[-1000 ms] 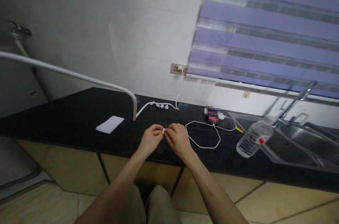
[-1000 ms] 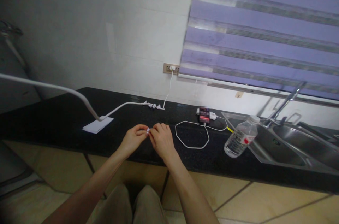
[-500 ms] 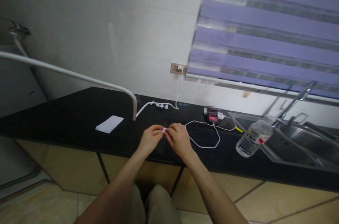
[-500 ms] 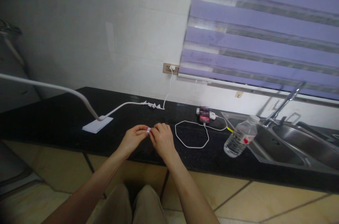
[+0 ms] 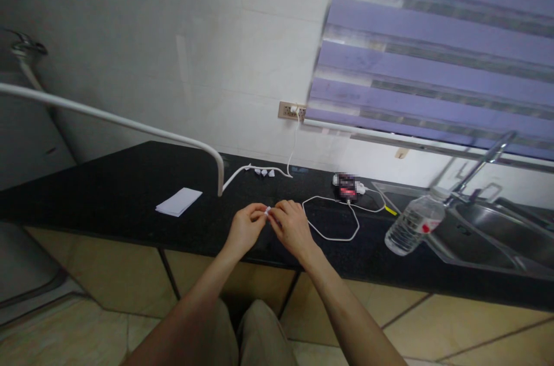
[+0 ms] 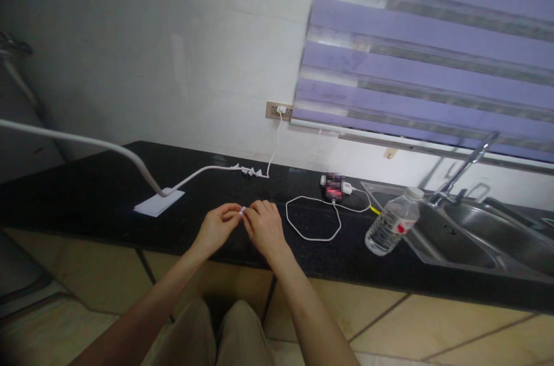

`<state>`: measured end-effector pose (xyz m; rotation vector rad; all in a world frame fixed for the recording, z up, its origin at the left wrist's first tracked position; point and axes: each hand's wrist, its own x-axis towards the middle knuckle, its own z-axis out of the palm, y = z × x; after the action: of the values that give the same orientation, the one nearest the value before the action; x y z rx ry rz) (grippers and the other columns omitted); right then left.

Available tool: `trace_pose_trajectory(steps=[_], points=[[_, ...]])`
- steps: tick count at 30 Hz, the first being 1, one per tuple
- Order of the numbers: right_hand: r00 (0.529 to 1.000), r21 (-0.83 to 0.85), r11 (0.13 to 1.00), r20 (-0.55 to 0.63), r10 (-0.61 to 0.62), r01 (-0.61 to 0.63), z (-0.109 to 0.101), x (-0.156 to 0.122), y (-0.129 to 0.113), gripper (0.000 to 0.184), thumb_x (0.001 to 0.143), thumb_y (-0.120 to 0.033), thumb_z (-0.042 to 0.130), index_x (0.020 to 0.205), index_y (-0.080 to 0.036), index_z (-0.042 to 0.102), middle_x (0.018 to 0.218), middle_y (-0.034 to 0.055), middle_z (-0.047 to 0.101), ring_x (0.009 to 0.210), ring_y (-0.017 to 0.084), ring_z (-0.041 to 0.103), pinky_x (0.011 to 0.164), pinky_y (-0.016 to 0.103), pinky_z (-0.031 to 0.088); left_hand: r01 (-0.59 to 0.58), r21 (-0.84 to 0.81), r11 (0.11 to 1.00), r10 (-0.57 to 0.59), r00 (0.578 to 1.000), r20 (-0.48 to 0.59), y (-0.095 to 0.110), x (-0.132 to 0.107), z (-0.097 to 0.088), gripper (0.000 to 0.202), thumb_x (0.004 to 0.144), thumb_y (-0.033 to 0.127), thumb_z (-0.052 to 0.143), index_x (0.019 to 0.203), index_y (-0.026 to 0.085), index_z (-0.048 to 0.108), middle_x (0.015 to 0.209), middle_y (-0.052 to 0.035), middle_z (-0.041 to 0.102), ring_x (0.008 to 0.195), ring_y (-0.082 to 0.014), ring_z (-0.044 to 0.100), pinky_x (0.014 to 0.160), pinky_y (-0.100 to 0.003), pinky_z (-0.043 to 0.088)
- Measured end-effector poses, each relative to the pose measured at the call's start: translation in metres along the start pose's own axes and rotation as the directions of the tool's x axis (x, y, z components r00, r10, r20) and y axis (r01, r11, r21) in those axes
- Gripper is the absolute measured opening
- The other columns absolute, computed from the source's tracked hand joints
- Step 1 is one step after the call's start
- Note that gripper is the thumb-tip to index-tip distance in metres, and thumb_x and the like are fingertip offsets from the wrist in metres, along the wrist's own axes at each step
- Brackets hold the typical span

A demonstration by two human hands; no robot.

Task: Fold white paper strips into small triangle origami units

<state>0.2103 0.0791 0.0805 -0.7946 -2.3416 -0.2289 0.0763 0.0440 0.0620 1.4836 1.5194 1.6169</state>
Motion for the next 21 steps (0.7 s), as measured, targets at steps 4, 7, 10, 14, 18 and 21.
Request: trace_pose_trajectory(steps=[4, 7, 10, 14, 18, 21], points=[[1.000, -0.029, 1.000, -0.006, -0.002, 0.001, 0.0002, 0.0003, 0.0009, 0.019, 0.085, -0.028, 0.043, 0.084, -0.017, 0.058, 0.082, 0.0055, 0.053, 0.079, 0.017, 0.043, 0.070, 0.030, 0.032, -0.046, 0.000, 0.999, 0.046, 0.999, 0.006, -0.0045, -0.0012, 0.0012, 0.016, 0.067, 0.021, 0.052, 0.081, 0.016, 0.059, 0.075, -0.0022, 0.065, 0.070, -0.0136, 0.060, 0.068, -0.023, 0.045], [1.000, -0.036, 0.999, 0.003, -0.022, 0.022, -0.0001, -0.0005, 0.0017, 0.017, 0.085, -0.026, 0.044, 0.082, -0.017, 0.058, 0.082, 0.0050, 0.053, 0.078, 0.016, 0.043, 0.069, 0.030, 0.031, -0.022, 0.012, 1.000, 0.022, 1.000, 0.016, -0.0072, -0.0009, 0.0014, 0.017, 0.066, 0.022, 0.052, 0.080, 0.016, 0.059, 0.075, -0.0028, 0.065, 0.069, -0.0141, 0.060, 0.067, -0.023, 0.046], [1.000, -0.034, 0.999, 0.009, -0.022, 0.023, -0.0010, -0.0013, 0.0021, 0.017, 0.085, -0.027, 0.043, 0.082, -0.018, 0.058, 0.084, 0.0046, 0.053, 0.079, 0.016, 0.043, 0.069, 0.029, 0.031, -0.006, 0.032, 0.999, 0.005, 1.000, 0.026, -0.0065, -0.0003, 0.0009, 0.015, 0.065, 0.023, 0.053, 0.077, 0.016, 0.060, 0.073, -0.0030, 0.064, 0.067, -0.0142, 0.060, 0.064, -0.023, 0.046], [1.000, -0.030, 0.999, 0.003, -0.021, 0.021, -0.0016, -0.0015, 0.0024, 0.017, 0.085, -0.027, 0.043, 0.083, -0.018, 0.057, 0.083, 0.0051, 0.053, 0.078, 0.016, 0.043, 0.069, 0.029, 0.031, -0.003, 0.014, 1.000, 0.003, 1.000, 0.013, -0.0044, -0.0003, 0.0010, 0.015, 0.064, 0.023, 0.054, 0.075, 0.016, 0.061, 0.072, -0.0027, 0.065, 0.067, -0.0143, 0.060, 0.064, -0.023, 0.046], [1.000, -0.024, 0.999, 0.003, -0.021, 0.021, -0.0013, -0.0018, 0.0027, 0.016, 0.085, -0.024, 0.042, 0.082, -0.017, 0.057, 0.083, 0.0053, 0.053, 0.078, 0.016, 0.044, 0.070, 0.029, 0.031, -0.011, -0.006, 1.000, 0.011, 1.000, 0.014, -0.0047, -0.0007, 0.0020, 0.014, 0.064, 0.023, 0.055, 0.075, 0.016, 0.060, 0.071, -0.0021, 0.064, 0.066, -0.0137, 0.060, 0.064, -0.023, 0.047], [1.000, -0.017, 1.000, 0.000, -0.004, 0.004, -0.0016, -0.0021, 0.0029, 0.015, 0.084, -0.024, 0.043, 0.081, -0.017, 0.056, 0.084, 0.0052, 0.053, 0.078, 0.016, 0.044, 0.070, 0.030, 0.032, -0.021, -0.005, 1.000, 0.021, 1.000, 0.002, -0.0054, -0.0010, 0.0024, 0.014, 0.065, 0.024, 0.055, 0.074, 0.016, 0.061, 0.073, -0.0027, 0.064, 0.066, -0.0136, 0.060, 0.065, -0.023, 0.047]])
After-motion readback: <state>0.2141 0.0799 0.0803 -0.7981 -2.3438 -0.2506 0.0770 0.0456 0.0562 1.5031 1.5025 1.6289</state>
